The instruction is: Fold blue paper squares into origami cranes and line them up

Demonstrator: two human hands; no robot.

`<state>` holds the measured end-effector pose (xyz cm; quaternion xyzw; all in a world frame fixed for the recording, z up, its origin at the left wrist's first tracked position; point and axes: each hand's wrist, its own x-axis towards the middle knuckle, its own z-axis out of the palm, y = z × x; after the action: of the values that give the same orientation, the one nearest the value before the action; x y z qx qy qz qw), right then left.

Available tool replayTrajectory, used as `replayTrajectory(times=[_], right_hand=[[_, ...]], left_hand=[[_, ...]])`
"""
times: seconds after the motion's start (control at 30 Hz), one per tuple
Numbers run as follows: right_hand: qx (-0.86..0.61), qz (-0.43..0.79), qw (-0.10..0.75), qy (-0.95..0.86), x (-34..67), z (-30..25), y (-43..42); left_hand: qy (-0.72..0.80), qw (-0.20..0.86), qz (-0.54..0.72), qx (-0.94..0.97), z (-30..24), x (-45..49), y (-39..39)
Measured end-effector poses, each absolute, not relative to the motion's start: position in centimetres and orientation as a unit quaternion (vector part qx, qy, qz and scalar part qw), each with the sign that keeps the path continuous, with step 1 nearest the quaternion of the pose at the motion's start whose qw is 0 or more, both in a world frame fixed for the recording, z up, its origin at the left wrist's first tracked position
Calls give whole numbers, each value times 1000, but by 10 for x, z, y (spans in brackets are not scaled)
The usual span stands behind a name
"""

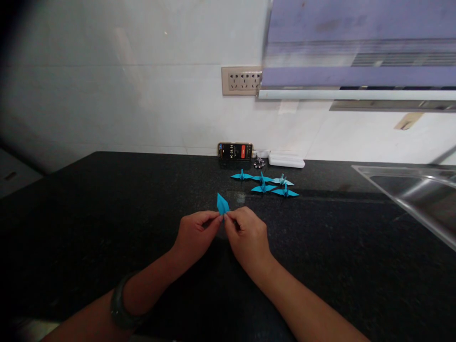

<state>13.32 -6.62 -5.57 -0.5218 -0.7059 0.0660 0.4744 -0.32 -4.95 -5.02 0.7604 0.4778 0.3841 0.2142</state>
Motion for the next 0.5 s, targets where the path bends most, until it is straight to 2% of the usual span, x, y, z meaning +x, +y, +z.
replayTrajectory(times=[0.23, 0.5], right_hand=[[-494, 62, 474, -726, 135, -59, -65], [-496, 68, 473, -725, 135, -57, -64]], left_hand=[[429, 95, 362, 822, -52, -5, -48], [431, 104, 362, 820, -52, -6, -47]])
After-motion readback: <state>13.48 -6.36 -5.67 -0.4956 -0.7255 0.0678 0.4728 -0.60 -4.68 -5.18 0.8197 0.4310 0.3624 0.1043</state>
